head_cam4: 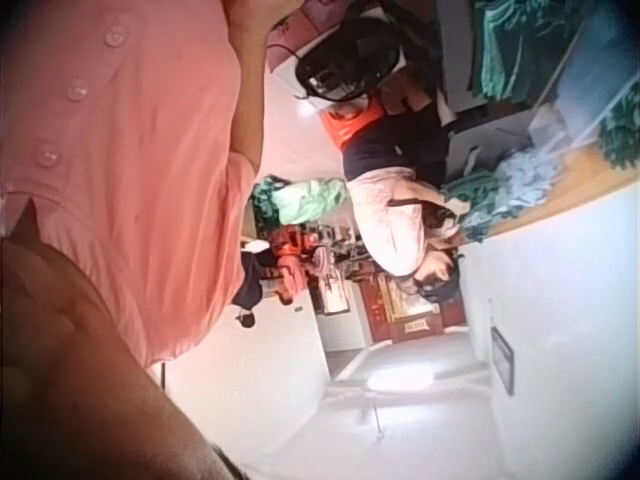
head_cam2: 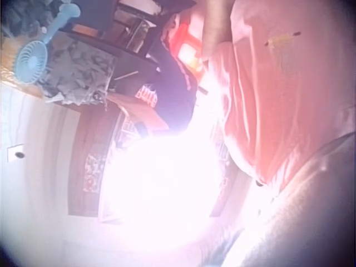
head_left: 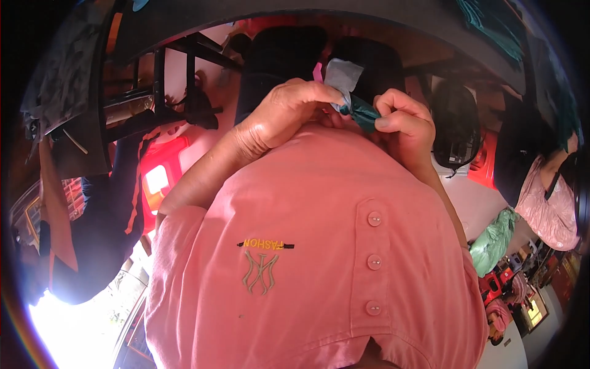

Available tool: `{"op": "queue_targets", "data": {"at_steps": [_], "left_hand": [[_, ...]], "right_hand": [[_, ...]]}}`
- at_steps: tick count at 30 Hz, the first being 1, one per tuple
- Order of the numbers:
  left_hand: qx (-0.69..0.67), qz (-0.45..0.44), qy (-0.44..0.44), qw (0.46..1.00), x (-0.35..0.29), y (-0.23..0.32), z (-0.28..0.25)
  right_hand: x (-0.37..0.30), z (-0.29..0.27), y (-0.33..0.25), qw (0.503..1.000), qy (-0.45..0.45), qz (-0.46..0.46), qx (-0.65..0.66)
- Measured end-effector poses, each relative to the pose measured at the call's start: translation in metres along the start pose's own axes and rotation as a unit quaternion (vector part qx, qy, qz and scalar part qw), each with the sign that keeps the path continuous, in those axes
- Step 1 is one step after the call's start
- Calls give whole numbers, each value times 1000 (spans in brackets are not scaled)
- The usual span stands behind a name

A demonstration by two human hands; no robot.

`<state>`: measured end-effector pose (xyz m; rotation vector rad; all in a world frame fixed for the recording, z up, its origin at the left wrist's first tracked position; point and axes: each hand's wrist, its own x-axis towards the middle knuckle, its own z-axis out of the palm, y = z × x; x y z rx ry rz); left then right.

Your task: Folding and preparing fabric strips for textile production.

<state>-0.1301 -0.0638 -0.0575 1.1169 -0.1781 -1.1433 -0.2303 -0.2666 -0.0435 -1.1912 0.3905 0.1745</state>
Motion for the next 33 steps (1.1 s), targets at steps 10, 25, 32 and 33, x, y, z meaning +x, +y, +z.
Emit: {"op": "queue_targets", "data": {"at_steps": [10,25,32,33], "left_hand": [[195,157,88,964,6,6,15],[492,384,108,774,42,-9,26],[104,107,86,985,42,4,8],[98,84,86,988,38,8,10]], "right_hand": [[3,7,-8,994,24,15,108],[8,10,0,992,-5,-18,121],[8,-15,10,973,-54,9,223],[8,-21,15,972,-49,32,227]]}}
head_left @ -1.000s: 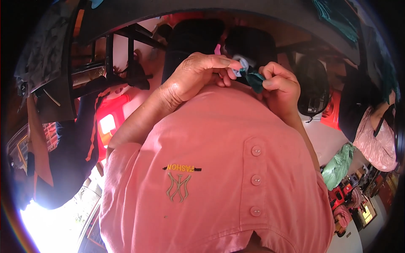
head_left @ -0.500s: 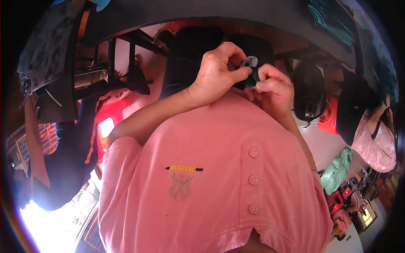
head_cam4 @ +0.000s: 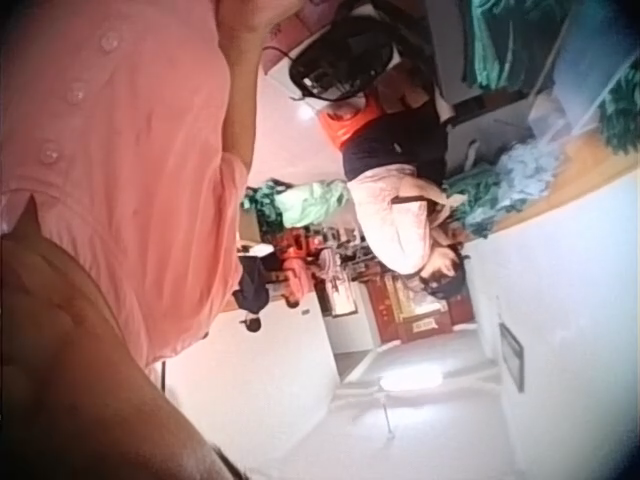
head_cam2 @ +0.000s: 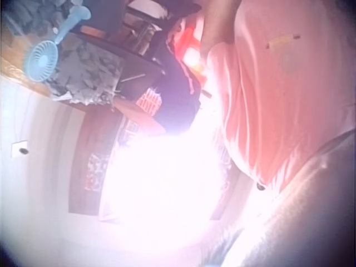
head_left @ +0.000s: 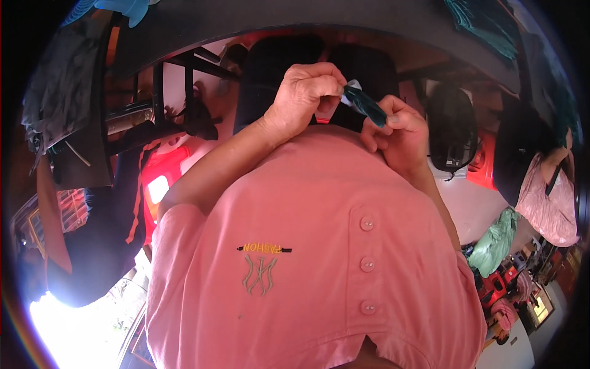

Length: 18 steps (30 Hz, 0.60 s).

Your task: Folding and preparing fabric strips for textile production.

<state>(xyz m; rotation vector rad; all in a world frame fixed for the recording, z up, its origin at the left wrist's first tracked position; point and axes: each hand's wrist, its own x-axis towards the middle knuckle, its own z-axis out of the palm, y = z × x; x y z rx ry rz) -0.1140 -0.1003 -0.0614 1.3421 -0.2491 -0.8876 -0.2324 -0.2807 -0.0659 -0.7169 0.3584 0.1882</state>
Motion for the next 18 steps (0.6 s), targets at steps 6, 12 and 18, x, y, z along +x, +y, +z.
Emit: {"op": "queue_targets", "data": {"at_steps": [6,12,18], "left_hand": [[-139,-7,-42,989,1,1,-1],[-189,-48,-60,979,-4,5,18],[-73,45,-34,996,-14,11,24]], "right_hand": [[4,1,-2,999,25,39,1],[10,15,-3,998,36,31,-42],[8,14,-1,999,43,9,-23]]}}
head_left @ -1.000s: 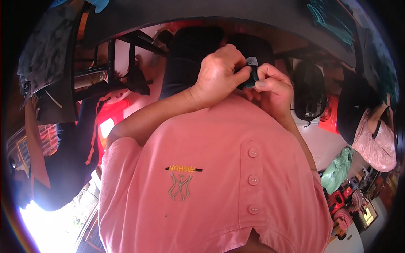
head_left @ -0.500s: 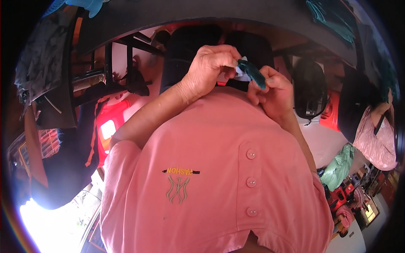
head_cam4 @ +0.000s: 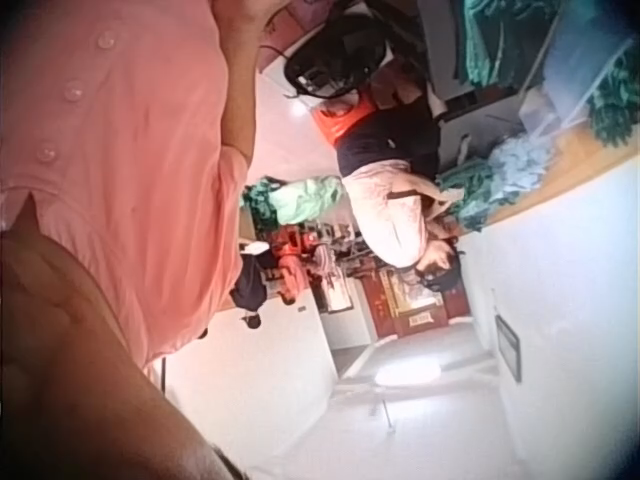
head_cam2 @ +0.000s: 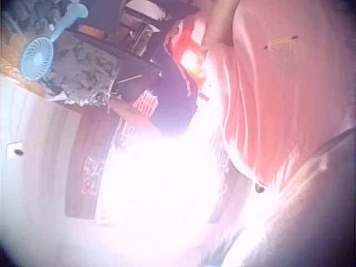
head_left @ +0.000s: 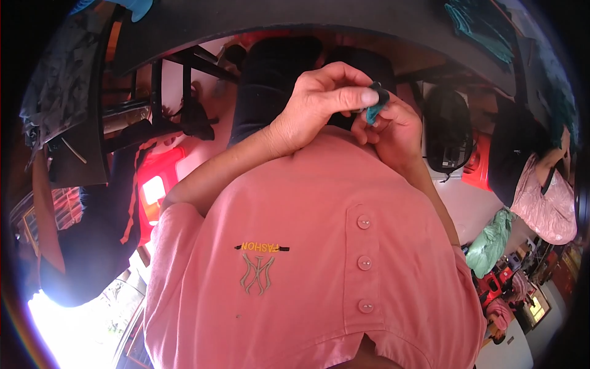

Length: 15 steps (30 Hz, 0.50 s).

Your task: Folding and preparing fabric strips for textile production.

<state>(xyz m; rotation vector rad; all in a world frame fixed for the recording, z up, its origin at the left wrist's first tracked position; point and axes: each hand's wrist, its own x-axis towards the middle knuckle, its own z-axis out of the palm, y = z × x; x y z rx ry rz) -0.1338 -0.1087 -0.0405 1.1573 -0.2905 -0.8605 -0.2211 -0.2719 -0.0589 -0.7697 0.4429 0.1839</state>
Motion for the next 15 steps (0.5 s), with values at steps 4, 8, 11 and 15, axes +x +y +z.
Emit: {"op": "queue_targets", "data": {"at_steps": [4,8,11,15], "left_hand": [[33,31,5,999,0,-8,-11],[-96,-27,118,988,9,-13,-22],[-123,-25,131,983,10,-17,-24],[-98,-58,141,983,6,-15,-16]], "right_hand": [[0,0,0,1000,-3,-2,-12],[-7,-2,-8,997,-68,21,31],[-14,4,-17,995,-73,-71,10],[-19,6,-15,838,-15,-356,-414]]}}
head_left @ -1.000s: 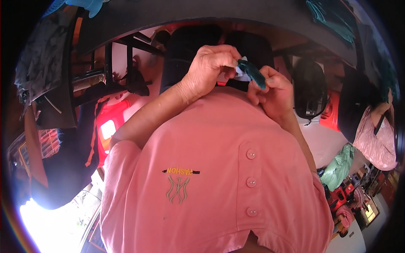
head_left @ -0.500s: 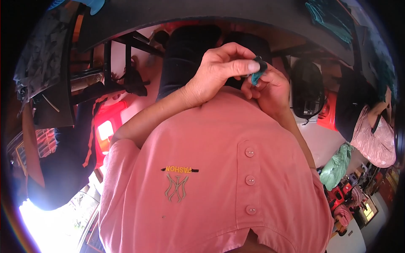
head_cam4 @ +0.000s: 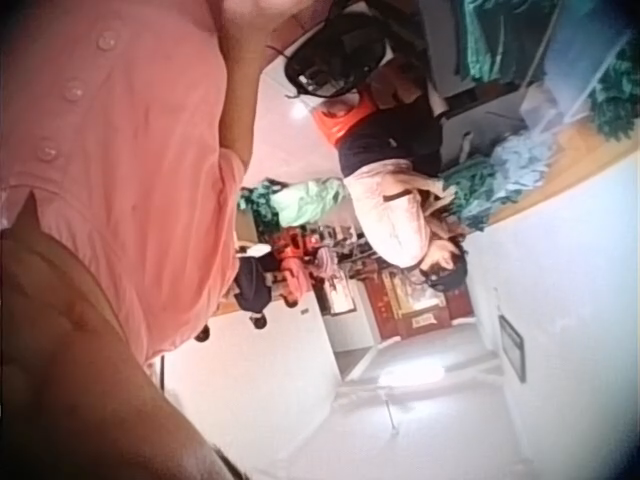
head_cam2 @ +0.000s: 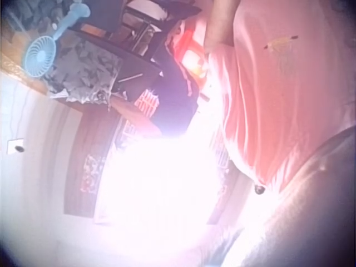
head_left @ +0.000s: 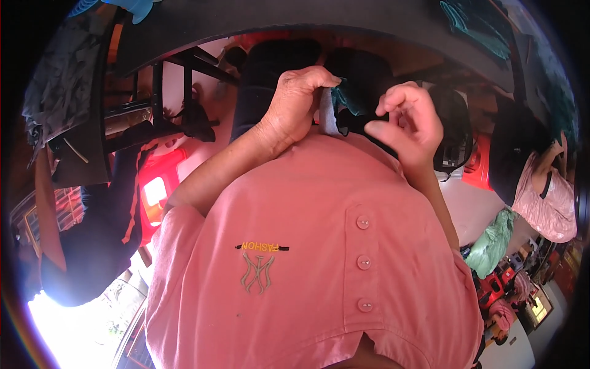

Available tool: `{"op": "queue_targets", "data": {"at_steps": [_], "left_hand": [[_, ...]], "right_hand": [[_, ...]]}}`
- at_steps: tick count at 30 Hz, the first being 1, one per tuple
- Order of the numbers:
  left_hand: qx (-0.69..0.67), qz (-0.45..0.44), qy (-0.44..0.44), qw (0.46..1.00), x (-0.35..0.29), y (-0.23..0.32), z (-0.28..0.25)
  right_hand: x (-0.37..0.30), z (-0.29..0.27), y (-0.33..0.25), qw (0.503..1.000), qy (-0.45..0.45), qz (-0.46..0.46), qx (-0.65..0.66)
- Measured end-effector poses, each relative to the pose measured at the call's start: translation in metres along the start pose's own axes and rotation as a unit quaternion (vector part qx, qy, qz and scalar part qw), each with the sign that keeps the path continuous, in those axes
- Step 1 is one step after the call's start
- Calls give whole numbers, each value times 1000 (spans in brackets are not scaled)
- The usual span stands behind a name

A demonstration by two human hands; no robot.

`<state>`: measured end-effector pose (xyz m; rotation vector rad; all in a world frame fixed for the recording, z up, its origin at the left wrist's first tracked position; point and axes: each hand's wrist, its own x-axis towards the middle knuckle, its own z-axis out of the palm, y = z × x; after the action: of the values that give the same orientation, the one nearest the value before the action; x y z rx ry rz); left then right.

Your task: Folding and preparing fabric strips for textile production.

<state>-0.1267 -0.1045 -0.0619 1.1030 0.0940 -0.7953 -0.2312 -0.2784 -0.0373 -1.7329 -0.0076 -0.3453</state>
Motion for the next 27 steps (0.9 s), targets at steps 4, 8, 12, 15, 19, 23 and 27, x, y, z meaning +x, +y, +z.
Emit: {"op": "queue_targets", "data": {"at_steps": [4,8,12,15,19,23,27], "left_hand": [[-9,-23,23,999,0,-3,8],[38,107,1,994,6,-15,5],[-77,-90,-81,990,11,-8,-23],[-116,-125,-84,982,8,-3,-20],[-87,-97,-15,991,5,1,-2],[-58,-65,-38,995,5,-5,-2],[-64,-36,-39,997,5,-8,-3]], "right_hand": [[16,21,-15,965,-26,-169,-198],[21,26,-12,987,48,142,60],[39,-31,-10,931,37,54,359],[38,-36,-28,985,150,39,77],[18,-8,-22,987,110,102,54],[13,7,-18,992,51,116,26],[26,22,-28,968,7,241,69]]}}
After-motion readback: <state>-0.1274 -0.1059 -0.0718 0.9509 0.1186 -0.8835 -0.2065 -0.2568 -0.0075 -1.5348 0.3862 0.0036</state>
